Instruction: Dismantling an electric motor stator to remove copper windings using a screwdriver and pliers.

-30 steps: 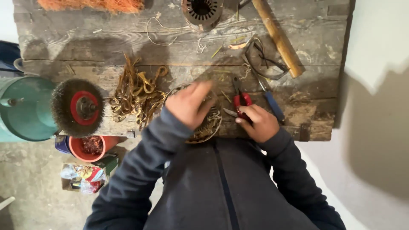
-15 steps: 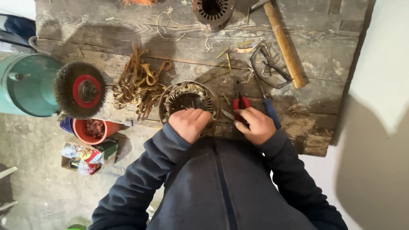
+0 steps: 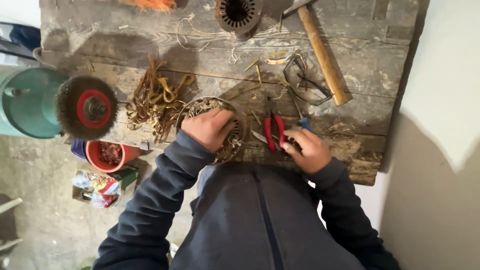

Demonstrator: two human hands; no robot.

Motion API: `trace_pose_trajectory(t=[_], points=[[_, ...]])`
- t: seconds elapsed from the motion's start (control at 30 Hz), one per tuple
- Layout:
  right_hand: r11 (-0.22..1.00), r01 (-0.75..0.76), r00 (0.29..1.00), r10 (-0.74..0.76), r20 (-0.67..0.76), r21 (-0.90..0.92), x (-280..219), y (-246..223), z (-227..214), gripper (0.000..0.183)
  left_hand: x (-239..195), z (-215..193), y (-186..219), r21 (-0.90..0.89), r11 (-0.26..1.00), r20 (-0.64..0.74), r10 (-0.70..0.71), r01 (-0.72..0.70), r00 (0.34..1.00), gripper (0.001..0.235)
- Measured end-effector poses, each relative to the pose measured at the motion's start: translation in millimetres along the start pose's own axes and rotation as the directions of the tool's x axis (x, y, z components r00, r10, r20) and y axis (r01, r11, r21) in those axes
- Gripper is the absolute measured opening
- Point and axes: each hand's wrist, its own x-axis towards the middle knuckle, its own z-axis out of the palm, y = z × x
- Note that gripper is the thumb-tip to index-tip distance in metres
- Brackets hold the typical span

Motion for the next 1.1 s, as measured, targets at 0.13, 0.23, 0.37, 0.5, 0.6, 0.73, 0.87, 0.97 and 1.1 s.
trace_pose_trajectory(t=[0.13, 0.23, 0.37, 0.5, 0.6, 0.73, 0.87, 0.97, 1.1], points=[[1.0, 0.004, 0.999, -0.003, -0.041, 0.028, -3, -2, 7, 0.028, -12, 26, -24, 0.063, 0.996, 0.059, 0.057, -0.06, 0.997, 0.017], [0.998, -0.06, 0.998, 0.06, -0.015, 0.001, -1, -11, 12, 0.027, -10, 26, -32, 0.06, 0.987, 0.043, 0.143, -0.146, 0.989, 0.022], [0.997, -0.038, 0.999, 0.036, -0.04, -0.06, 1, -26, 19, 0.028, -3, 24, -40, 0.062, 0.961, 0.073, 0.264, -0.269, 0.962, 0.017], [0.998, -0.012, 0.999, 0.009, -0.046, -0.059, -3, -34, 26, 0.028, 3, 15, -35, 0.15, 0.913, 0.132, 0.362, -0.38, 0.923, 0.003], [0.99, -0.08, 0.996, 0.074, -0.054, -0.119, -8, -39, 27, 0.029, 9, 4, -31, 0.235, 0.848, 0.131, 0.457, -0.475, 0.88, 0.003], [0.988, -0.114, 0.992, 0.108, -0.059, -0.101, -13, -47, 27, 0.029, 9, 8, -37, 0.295, 0.778, 0.113, 0.547, -0.554, 0.829, 0.005], [0.969, -0.205, 0.979, 0.2, -0.048, -0.136, -22, -44, 32, 0.033, 11, 6, -40, 0.316, 0.73, 0.093, 0.612, -0.606, 0.785, 0.005], [0.962, -0.232, 0.973, 0.229, -0.038, -0.146, -24, -47, 33, 0.033, 12, 8, -40, 0.308, 0.73, 0.097, 0.614, -0.61, 0.783, 0.005], [0.961, -0.244, 0.97, 0.24, -0.049, -0.127, -23, -48, 32, 0.033, 14, 5, -39, 0.285, 0.764, 0.09, 0.58, -0.579, 0.81, 0.005]])
